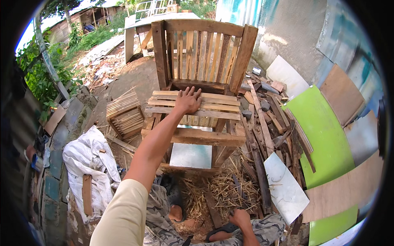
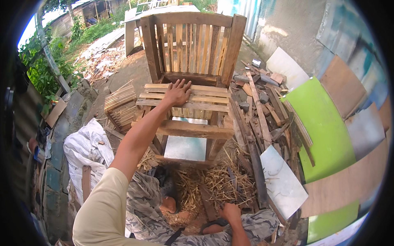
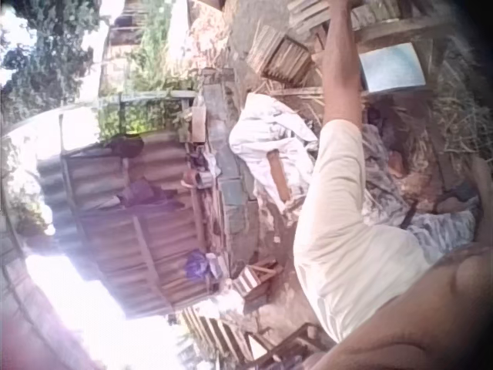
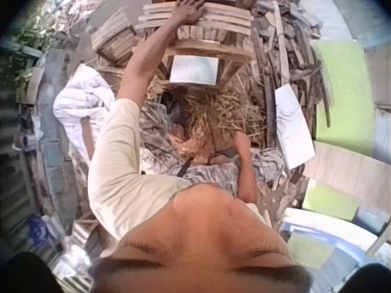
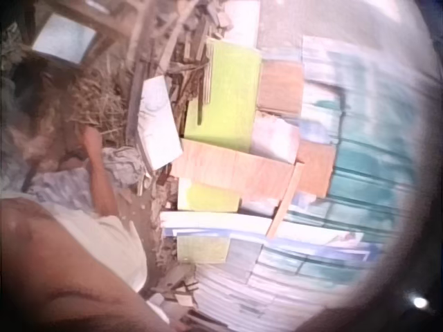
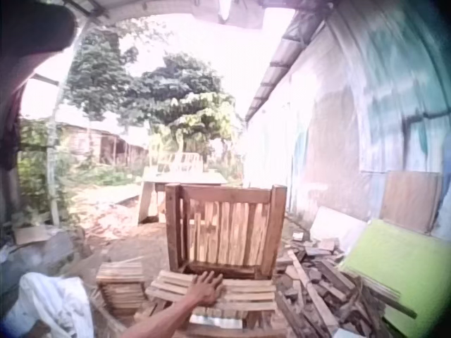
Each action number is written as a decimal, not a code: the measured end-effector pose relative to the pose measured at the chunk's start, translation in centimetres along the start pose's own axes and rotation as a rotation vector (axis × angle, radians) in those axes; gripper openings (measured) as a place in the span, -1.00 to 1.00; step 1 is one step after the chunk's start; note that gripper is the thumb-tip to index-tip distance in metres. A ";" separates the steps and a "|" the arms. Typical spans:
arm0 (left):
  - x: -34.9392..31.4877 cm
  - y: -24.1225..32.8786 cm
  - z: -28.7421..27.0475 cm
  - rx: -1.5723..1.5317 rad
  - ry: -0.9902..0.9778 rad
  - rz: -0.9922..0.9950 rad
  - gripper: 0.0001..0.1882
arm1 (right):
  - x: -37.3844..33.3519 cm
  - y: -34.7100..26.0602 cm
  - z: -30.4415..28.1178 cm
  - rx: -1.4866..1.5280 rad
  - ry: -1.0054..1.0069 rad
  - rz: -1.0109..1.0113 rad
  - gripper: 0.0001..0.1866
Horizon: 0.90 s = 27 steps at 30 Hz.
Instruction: The person sits on the ground and uses a knife to shave thin wooden sticks, then places them into the slats of a wooden chair. The person repeatedly shaves sticks and inserts them into the chair frame.
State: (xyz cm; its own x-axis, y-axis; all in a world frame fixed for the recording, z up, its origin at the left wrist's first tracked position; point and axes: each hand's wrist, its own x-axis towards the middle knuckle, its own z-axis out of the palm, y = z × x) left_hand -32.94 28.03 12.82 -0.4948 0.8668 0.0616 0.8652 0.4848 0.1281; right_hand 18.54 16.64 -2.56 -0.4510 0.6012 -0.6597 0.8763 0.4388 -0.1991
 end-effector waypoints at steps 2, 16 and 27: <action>-0.3 0.5 0.0 0.001 0.004 0.015 -0.34 | -0.4 0.1 -0.1 -0.013 -0.030 0.012 -0.55; -1.0 0.4 0.7 0.058 0.039 -0.021 -0.35 | 0.3 1.2 2.4 0.030 -0.112 -0.014 -0.49; -1.0 -3.3 -0.7 -0.312 0.451 0.034 -0.33 | -0.4 0.4 2.8 -0.048 -0.055 -0.095 -0.50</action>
State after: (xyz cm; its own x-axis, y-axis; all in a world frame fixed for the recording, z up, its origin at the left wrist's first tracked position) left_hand -35.42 25.49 13.07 -0.5118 0.7125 0.4800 0.8502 0.3401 0.4018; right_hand 19.57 14.65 -4.40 -0.5203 0.5187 -0.6784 0.8205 0.5239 -0.2287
